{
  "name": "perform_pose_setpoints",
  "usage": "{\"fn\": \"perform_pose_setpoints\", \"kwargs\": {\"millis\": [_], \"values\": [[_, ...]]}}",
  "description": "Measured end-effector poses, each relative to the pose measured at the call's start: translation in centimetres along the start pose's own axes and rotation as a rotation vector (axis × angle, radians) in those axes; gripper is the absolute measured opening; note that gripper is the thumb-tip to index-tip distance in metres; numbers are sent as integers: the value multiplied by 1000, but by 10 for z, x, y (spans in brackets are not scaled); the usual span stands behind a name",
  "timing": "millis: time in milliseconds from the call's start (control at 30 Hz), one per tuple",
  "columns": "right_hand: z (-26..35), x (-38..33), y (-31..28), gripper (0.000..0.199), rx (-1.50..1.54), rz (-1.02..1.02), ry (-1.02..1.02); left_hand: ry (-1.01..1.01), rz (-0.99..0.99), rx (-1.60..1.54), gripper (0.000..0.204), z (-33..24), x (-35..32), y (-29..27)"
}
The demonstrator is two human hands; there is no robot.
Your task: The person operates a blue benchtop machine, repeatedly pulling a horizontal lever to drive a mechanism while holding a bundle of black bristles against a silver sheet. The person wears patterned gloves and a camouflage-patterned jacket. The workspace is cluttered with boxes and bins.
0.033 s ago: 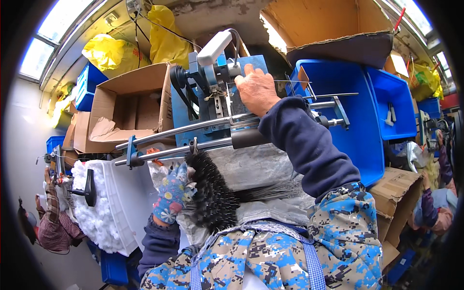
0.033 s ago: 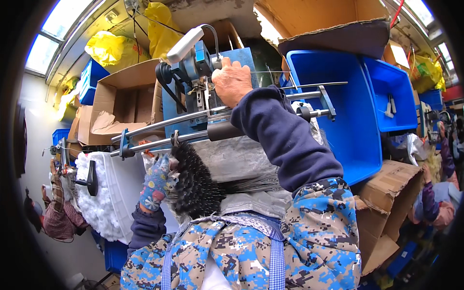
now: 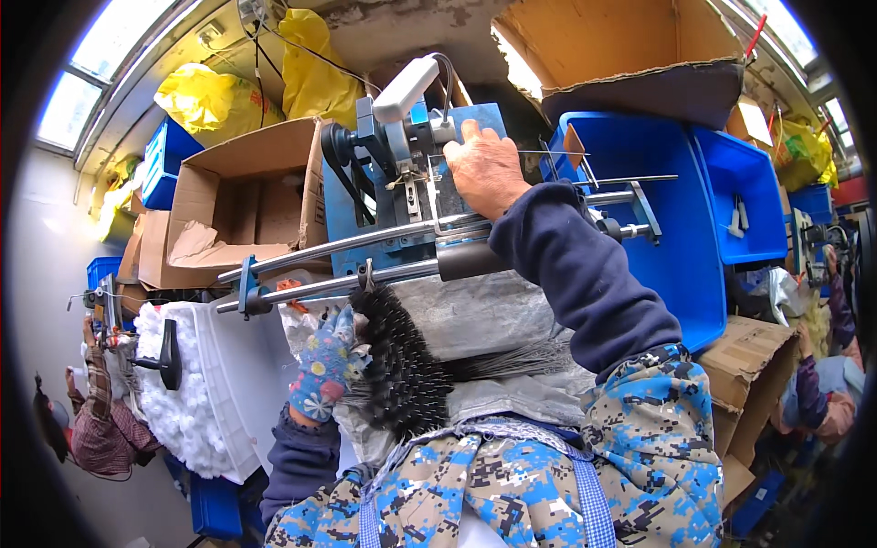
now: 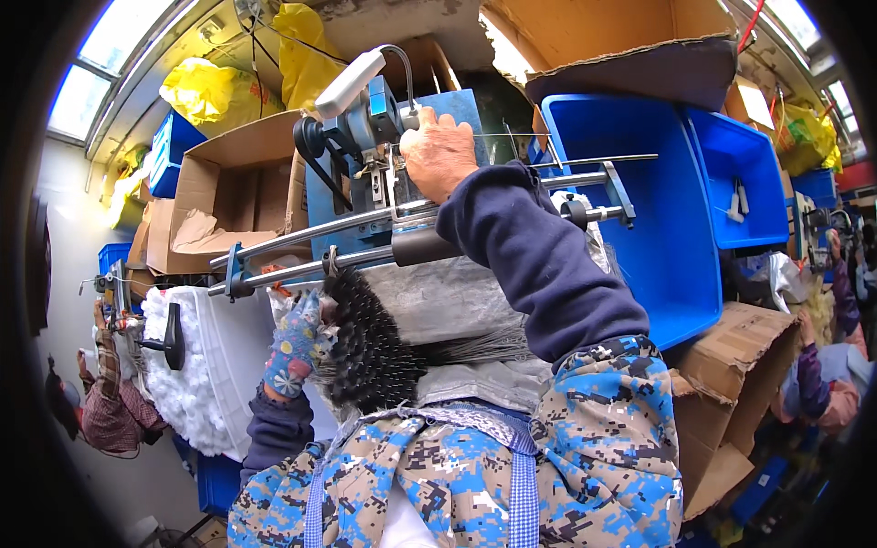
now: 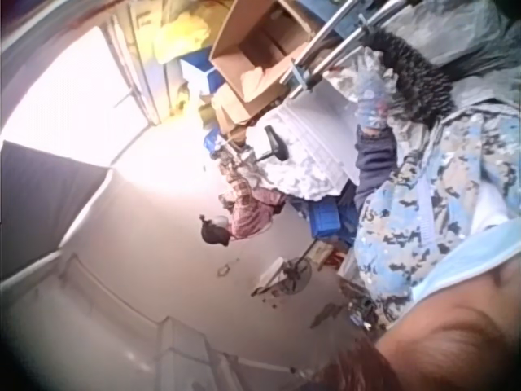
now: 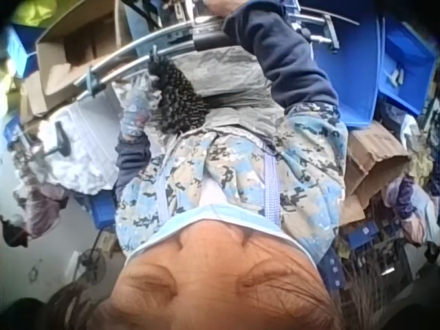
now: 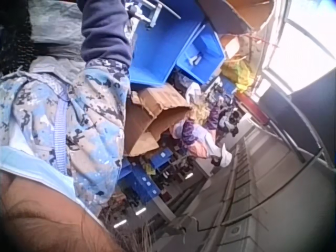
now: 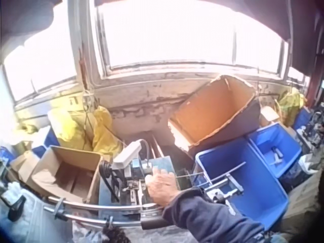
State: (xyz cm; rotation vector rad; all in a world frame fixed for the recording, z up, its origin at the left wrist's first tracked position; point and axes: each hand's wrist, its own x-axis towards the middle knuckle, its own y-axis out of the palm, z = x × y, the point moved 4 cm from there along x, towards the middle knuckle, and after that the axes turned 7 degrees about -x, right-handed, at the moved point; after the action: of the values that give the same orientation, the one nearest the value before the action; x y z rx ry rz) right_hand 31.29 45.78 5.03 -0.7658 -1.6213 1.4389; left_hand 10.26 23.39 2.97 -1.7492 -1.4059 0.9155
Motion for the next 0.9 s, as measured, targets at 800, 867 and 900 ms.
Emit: {"fn": "perform_pose_setpoints", "kwargs": {"millis": [800, 867, 900], "values": [[-16, 8, 20, 22, 121, 54, 60, 150, -151, -58, 46, -49, -21, -55], [-17, -4, 14, 31, 64, -22, 34, 202, -232, -108, 43, -55, -19, -58], [-18, -14, 5, 36, 40, -68, 1, 192, -266, -158, 40, -55, -19, -57]]}}
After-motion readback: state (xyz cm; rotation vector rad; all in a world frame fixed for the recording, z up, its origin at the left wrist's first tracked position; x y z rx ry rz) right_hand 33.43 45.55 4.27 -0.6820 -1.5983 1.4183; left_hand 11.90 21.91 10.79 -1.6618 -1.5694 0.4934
